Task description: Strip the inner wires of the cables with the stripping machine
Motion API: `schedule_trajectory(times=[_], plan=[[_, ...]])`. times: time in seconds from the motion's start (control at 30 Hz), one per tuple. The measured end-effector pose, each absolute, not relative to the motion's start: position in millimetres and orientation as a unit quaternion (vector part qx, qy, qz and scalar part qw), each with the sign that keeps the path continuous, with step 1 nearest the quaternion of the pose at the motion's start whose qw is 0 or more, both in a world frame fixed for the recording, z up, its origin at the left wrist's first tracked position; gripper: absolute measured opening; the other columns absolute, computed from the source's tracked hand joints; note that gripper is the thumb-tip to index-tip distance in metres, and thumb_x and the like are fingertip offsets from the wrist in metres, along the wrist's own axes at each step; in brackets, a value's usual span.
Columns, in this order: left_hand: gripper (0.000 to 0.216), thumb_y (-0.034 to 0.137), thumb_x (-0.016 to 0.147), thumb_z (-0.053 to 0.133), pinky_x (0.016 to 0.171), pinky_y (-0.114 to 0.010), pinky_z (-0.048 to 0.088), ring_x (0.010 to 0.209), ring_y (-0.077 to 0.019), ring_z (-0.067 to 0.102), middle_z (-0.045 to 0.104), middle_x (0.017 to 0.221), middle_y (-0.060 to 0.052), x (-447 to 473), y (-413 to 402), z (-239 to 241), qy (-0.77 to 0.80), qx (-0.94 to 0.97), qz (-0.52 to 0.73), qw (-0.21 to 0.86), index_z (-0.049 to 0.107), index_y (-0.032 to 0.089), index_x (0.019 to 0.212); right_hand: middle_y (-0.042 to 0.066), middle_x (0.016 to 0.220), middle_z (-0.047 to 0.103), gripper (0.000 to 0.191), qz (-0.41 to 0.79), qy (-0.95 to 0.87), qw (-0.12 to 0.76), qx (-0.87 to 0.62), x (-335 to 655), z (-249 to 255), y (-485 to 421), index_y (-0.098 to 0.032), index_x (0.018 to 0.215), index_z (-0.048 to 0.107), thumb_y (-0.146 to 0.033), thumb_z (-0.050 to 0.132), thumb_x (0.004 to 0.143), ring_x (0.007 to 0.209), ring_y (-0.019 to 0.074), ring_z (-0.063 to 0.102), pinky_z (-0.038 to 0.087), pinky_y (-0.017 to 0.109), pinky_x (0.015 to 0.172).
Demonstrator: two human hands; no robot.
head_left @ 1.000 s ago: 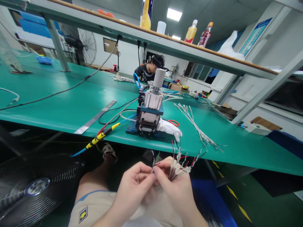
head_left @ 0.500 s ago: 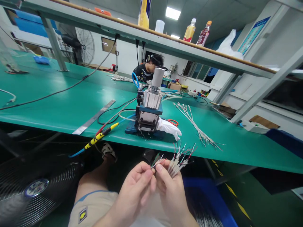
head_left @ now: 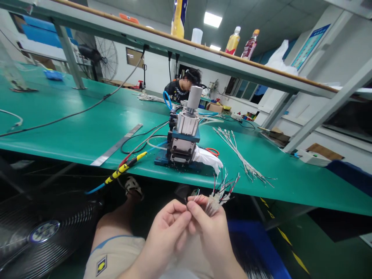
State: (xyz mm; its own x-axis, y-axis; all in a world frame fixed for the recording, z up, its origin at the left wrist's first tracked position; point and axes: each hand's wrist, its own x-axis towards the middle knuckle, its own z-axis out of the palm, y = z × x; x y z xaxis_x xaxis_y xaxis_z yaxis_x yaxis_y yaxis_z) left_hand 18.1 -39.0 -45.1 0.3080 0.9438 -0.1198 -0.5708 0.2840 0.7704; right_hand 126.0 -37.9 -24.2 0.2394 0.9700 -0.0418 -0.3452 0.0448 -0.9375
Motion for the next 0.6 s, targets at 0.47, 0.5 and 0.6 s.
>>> schedule_trajectory(times=[0.47,0.5,0.6], plan=[[0.043,0.054,0.086,0.071,0.037,-0.012,0.016,0.034,0.0012,0.027,0.059,0.055,0.002,12,-35,-55,0.275,0.368,0.475,0.750,0.053,0.016,0.078,0.005,0.070,0.069,0.030,0.576,-0.344,0.627,-0.397,133,-25,-27,-0.017,0.065,0.074,-0.039,0.093,0.060,0.051,0.0110,0.052,0.036,0.021,0.042],[0.044,0.054,0.085,0.072,0.037,-0.012,0.017,0.034,0.0013,0.027,0.059,0.055,0.002,12,-34,-56,0.278,0.373,0.474,0.747,0.053,0.016,0.078,0.006,0.075,0.071,0.030,0.565,-0.355,0.628,-0.401,134,-25,-26,-0.017,0.064,0.074,-0.038,0.094,0.060,0.055,0.0128,0.055,0.038,0.021,0.043],[0.045,0.055,0.082,0.074,0.038,-0.011,0.016,0.035,0.0021,0.026,0.060,0.056,0.002,11,-33,-56,0.292,0.381,0.475,0.738,0.053,0.016,0.077,0.007,0.081,0.072,0.027,0.541,-0.390,0.625,-0.404,135,-26,-23,-0.018,0.067,0.076,-0.039,0.092,0.063,0.056,0.0127,0.055,0.035,0.022,0.043]])
